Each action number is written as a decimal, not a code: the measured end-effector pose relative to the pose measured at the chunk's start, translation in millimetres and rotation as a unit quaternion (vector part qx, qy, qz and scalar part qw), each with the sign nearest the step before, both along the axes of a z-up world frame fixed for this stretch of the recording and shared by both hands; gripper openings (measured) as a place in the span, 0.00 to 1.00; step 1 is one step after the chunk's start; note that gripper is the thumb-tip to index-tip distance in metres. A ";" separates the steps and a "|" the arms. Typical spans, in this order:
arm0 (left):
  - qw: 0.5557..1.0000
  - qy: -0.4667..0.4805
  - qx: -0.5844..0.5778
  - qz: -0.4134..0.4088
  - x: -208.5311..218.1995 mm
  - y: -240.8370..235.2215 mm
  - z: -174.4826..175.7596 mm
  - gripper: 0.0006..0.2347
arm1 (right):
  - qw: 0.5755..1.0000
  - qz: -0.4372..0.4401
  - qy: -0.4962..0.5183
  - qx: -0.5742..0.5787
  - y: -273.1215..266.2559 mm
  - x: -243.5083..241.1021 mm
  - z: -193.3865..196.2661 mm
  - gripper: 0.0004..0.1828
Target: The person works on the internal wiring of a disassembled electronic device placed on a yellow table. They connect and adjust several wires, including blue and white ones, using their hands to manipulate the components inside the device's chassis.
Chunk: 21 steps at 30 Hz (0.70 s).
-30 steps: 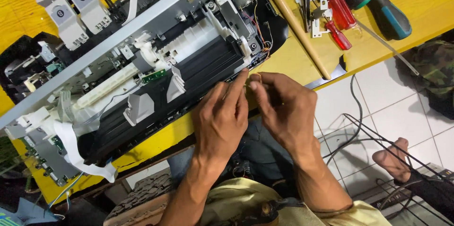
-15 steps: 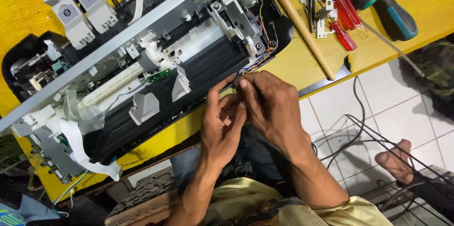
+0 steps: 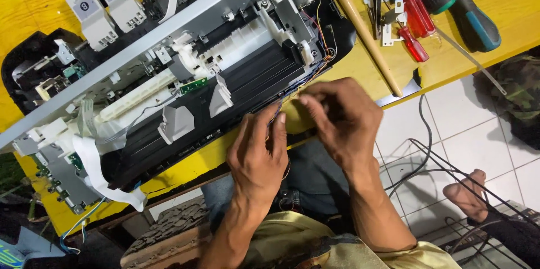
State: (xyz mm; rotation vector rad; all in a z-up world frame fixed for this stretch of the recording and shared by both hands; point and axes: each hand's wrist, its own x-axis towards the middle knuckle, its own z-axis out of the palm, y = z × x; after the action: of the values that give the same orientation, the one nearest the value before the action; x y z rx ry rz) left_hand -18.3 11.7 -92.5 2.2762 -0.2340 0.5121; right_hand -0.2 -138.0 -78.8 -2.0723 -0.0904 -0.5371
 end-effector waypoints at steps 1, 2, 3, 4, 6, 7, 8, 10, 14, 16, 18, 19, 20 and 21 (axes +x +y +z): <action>1.000 0.000 0.000 0.001 1.9 -0.2 0.4 0.06 | 1.000 0.001 0.000 0.000 -2.0 1.0 -1.6 0.05; 0.999 -0.025 0.017 0.010 3.8 -0.4 0.7 0.05 | 0.999 -0.014 -0.043 -0.012 -4.0 2.1 -3.2 0.05; 0.998 -0.049 0.035 0.019 5.0 -1.0 1.1 0.05 | 0.996 -0.029 -0.085 -0.025 -6.5 2.6 -4.6 0.06; 0.998 -0.048 0.034 0.021 5.9 -1.4 1.5 0.05 | 0.996 -0.027 -0.084 -0.026 -6.8 4.7 -8.9 0.06; 0.998 -0.059 0.027 0.020 9.7 -1.9 2.0 0.05 | 0.988 -0.037 -0.134 -0.060 -7.1 10.5 -17.5 0.07; 0.998 -0.058 0.027 0.021 11.0 -1.1 2.9 0.05 | 0.989 -0.035 -0.134 -0.060 -5.7 13.6 -17.8 0.07; 0.997 -0.068 0.021 0.010 12.4 -0.6 3.6 0.05 | 0.987 -0.036 -0.141 -0.063 -4.6 16.7 -18.4 0.07; 0.997 -0.076 0.017 -0.001 13.1 2.4 5.4 0.05 | 0.986 -0.038 -0.146 -0.065 -2.4 19.8 -20.6 0.07; 0.994 -0.097 0.041 -0.016 11.3 6.3 7.7 0.06 | 0.987 -0.045 -0.140 -0.070 -0.1 20.4 -23.0 0.07; 0.991 -0.115 0.070 -0.021 11.6 5.5 6.0 0.06 | 0.987 -0.048 -0.135 -0.072 -0.1 21.6 -23.1 0.06; 0.981 -0.143 0.128 0.000 11.5 5.7 1.9 0.06 | 0.984 -0.052 -0.145 -0.086 0.7 22.3 -24.8 0.07; 0.981 -0.144 0.128 -0.002 12.8 4.8 6.1 0.06 | 0.984 -0.053 -0.145 -0.086 -1.2 23.1 -26.1 0.07; 0.981 -0.151 0.120 0.003 14.1 4.0 10.2 0.05 | 0.984 -0.040 -0.151 -0.084 -3.1 23.8 -27.4 0.06; 0.981 -0.158 0.113 0.008 14.6 3.6 14.2 0.05 | 0.984 -0.026 -0.156 -0.081 -4.3 24.0 -29.2 0.06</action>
State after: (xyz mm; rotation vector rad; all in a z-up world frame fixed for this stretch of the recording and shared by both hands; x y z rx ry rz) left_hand -3.7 15.3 -78.3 2.4072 -0.4527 0.8956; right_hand 23.9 -142.4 -108.0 -2.1371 -0.2704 -0.9105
